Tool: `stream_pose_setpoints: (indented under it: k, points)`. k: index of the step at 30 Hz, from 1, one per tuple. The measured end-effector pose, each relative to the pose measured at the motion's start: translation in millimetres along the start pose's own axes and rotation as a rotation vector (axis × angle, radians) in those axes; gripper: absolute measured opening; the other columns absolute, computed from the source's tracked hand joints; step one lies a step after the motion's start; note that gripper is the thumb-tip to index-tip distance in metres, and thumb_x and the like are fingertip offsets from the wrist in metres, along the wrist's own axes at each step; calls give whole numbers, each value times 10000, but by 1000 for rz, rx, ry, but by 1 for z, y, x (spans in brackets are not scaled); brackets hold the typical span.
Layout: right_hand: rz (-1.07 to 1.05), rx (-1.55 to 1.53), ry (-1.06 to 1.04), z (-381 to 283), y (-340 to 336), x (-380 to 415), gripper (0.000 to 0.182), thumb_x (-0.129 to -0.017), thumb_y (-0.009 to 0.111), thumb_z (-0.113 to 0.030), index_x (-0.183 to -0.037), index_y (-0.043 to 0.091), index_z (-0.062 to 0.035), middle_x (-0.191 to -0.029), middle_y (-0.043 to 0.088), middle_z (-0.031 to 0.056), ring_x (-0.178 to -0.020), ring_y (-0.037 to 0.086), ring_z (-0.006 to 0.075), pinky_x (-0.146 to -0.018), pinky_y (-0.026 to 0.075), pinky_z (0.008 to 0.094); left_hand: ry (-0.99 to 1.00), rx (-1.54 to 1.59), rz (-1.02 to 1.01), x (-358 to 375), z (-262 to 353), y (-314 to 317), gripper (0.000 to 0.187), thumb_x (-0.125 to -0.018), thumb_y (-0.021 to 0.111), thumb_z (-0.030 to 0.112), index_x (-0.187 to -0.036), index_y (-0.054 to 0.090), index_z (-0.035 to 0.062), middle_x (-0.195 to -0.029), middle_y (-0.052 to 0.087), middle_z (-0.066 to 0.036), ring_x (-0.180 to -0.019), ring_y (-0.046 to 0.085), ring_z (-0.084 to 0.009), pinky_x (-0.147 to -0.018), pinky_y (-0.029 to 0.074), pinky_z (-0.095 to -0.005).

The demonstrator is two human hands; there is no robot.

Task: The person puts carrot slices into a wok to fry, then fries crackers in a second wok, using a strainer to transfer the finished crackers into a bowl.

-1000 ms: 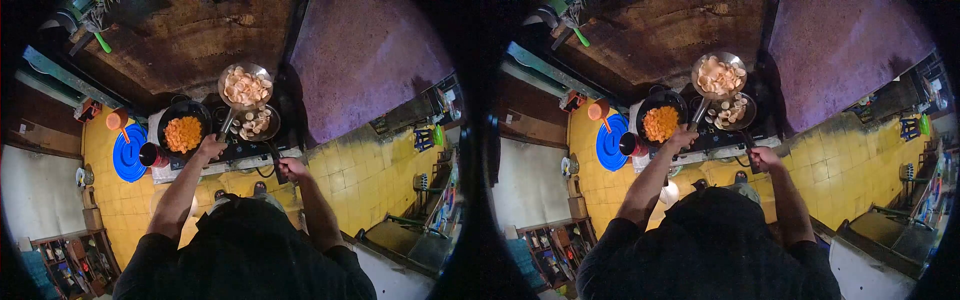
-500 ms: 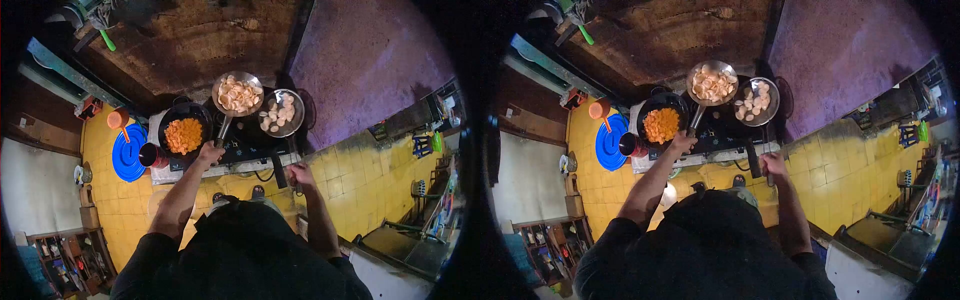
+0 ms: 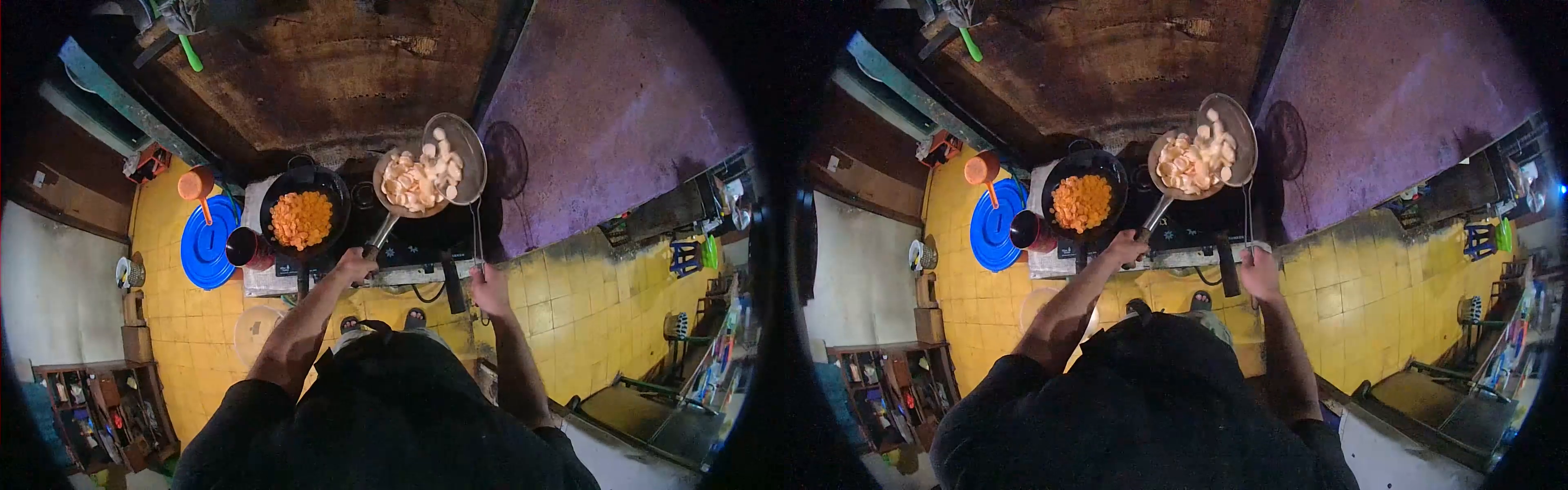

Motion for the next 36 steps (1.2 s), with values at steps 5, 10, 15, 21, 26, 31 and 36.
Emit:
stream_pose_setpoints:
  k: [5,10,15,21,26,31,36]
  points:
    - [153,435,-92,-20,-5,7,111,-823,493,-109,-817,545,-12,-694,563,252,-679,557,434,-563,447,486,28,-76,-66,9,0,-1,284,-681,662,211,-835,501,34,-632,519,-42,-559,530,-151,-447,422,-324]
    - [201,450,-140,-14,-8,12,125,-827,500,-126,-799,547,-14,-686,565,238,-654,569,417,-554,444,481,-5,-84,-64,20,3,-3,256,-696,651,159,-845,505,12,-639,557,-74,-550,563,-148,-455,478,-296]
    - [292,357,-52,-3,-18,6,176,-831,502,-176,-787,559,-15,-689,578,248,-671,583,415,-594,460,496,45,96,-125,23,4,-6,225,-705,647,160,-834,506,41,-638,544,-43,-555,548,-125,-444,451,-274]
    - [139,-55,302,33,-1,-17,193,-833,502,-182,-750,562,-18,-616,579,207,-532,599,304,-421,430,415,85,153,-52,19,25,-29,178,-724,660,128,-784,502,75,-656,511,-14,-553,506,-100,-417,389,-253]
    - [-22,-640,414,39,52,-21,98,-807,541,-100,-754,545,-18,-515,490,58,-369,463,160,-343,367,307,88,128,-31,31,52,-37,223,-755,647,123,-936,528,70,-698,517,-1,-574,500,-87,-428,411,-246]
    - [-188,-785,414,31,90,-19,125,-820,519,-114,-761,560,-12,-536,461,17,-405,451,140,-363,349,298,143,165,-14,43,66,-33,149,-760,634,101,-836,509,67,-687,519,-17,-563,507,-104,-427,425,-266]
    - [-306,-930,555,10,87,-13,204,-864,461,-163,-811,577,-3,-569,436,-4,-447,438,122,-384,316,290,132,134,-1,33,58,-31,157,-761,633,99,-846,506,62,-682,521,-20,-563,511,-104,-419,427,-266]
Point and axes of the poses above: each hand's wrist, its own x-axis away from the middle knuckle, its own y-axis out of the palm, z = x × y, the point moved 3 cm from there along -x, towards the middle knuckle
